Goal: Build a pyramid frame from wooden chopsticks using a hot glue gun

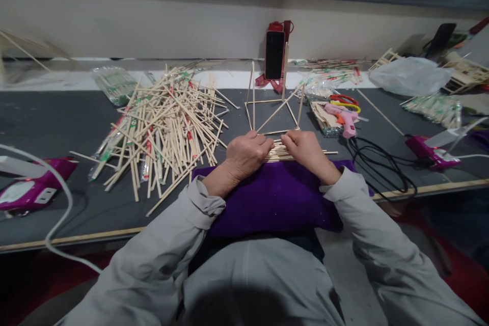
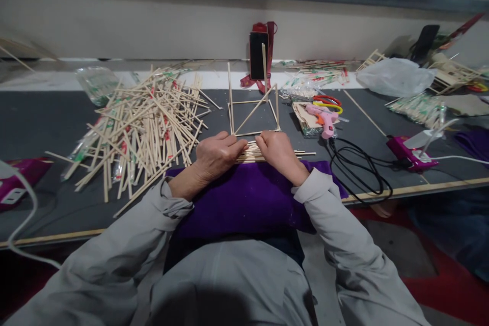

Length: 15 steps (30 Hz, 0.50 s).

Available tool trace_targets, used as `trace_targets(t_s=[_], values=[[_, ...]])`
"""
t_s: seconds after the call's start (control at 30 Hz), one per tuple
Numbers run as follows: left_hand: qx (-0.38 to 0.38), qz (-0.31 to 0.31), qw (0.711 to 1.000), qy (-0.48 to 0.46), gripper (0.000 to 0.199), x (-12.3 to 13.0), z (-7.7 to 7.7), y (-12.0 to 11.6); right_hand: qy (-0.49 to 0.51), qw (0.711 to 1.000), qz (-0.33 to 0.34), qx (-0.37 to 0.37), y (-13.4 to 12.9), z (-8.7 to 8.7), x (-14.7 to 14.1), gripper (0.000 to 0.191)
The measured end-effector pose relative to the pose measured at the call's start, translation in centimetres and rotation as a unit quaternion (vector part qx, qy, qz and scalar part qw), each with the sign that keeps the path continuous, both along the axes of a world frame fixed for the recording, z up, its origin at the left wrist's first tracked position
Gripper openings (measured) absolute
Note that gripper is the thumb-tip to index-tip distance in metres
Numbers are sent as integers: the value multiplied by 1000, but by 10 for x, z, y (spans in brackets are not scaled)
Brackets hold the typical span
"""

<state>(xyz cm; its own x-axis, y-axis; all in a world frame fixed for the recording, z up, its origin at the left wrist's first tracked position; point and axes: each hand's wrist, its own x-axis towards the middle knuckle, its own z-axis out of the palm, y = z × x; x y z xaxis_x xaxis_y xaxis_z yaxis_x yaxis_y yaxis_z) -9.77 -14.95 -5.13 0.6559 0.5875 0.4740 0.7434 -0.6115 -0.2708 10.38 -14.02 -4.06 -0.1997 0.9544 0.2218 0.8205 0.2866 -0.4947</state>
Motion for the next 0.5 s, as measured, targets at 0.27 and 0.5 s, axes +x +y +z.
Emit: trace_targets(t_s=[0.27, 0.5], values=[[89, -52, 990, -95, 32, 2, -2, 2, 149, 988, -24, 7, -3, -5, 5, 35], [131, -72, 984, -98, 32, -1, -3, 4, 382, 907, -5, -175, -7, -7, 5, 35]])
